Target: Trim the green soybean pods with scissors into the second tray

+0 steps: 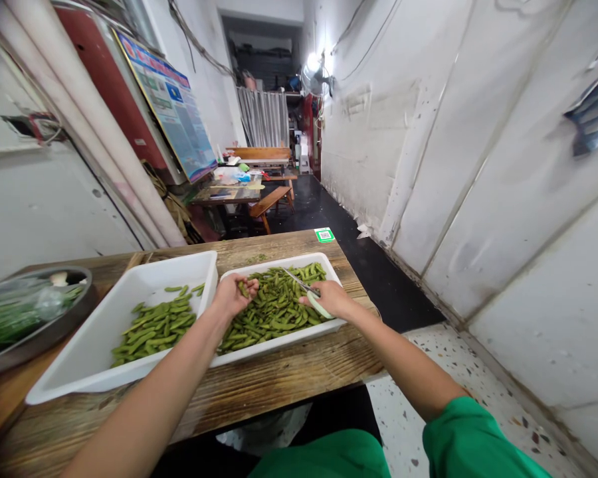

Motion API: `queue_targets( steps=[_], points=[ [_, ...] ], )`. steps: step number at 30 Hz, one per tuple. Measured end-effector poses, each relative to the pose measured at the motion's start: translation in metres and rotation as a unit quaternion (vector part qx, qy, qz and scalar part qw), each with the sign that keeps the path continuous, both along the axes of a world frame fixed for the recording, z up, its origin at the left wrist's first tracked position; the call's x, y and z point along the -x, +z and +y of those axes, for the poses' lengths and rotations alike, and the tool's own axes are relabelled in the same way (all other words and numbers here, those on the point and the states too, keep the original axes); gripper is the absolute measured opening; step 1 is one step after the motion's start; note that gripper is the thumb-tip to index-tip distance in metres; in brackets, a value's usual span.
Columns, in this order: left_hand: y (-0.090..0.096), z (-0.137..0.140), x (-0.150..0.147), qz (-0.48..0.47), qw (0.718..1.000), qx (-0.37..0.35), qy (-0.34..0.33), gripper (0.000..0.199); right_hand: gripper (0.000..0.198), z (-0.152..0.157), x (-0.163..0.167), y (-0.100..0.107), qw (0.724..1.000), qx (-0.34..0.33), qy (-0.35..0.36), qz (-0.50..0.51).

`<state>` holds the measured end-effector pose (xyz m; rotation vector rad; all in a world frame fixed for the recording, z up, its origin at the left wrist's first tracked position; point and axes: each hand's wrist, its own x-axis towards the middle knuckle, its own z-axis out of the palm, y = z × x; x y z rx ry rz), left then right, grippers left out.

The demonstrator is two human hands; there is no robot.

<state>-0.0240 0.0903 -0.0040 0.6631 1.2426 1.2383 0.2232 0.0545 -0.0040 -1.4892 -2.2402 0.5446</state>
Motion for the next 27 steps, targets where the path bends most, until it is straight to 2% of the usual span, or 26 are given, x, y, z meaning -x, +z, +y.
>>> queue_targets(
  steps=[6, 11, 15, 17, 22, 27],
  points=[
    [-0.007, -0.004, -0.008, 0.116, 0.990, -0.082, 0.021, 0.016, 0.037, -0.005, 0.002, -0.015, 0.998, -0.015, -0.015, 0.052],
    [-0.020, 0.000, -0.030, 0.246, 0.961, -0.123, -0.004, 0.016, 0.035, -0.009, 0.003, -0.015, 0.998, -0.009, -0.013, 0.056],
    [-0.021, 0.005, -0.036, 0.301, 0.942, -0.149, 0.004, 0.010, 0.036, -0.008, 0.002, -0.015, 0.998, 0.008, -0.017, 0.058],
    [-0.019, 0.005, -0.035, 0.306, 0.938, -0.164, 0.005, 0.011, 0.037, -0.008, 0.002, -0.015, 0.998, 0.005, -0.024, 0.055],
    [-0.013, 0.000, -0.033, 0.289, 0.942, -0.165, -0.035, 0.026, 0.036, -0.009, 0.003, -0.012, 0.998, -0.001, -0.029, 0.048],
    [-0.013, -0.004, -0.035, 0.203, 0.965, -0.143, -0.087, 0.036, 0.038, -0.013, 0.002, -0.006, 0.999, 0.016, -0.012, 0.047]
  ],
)
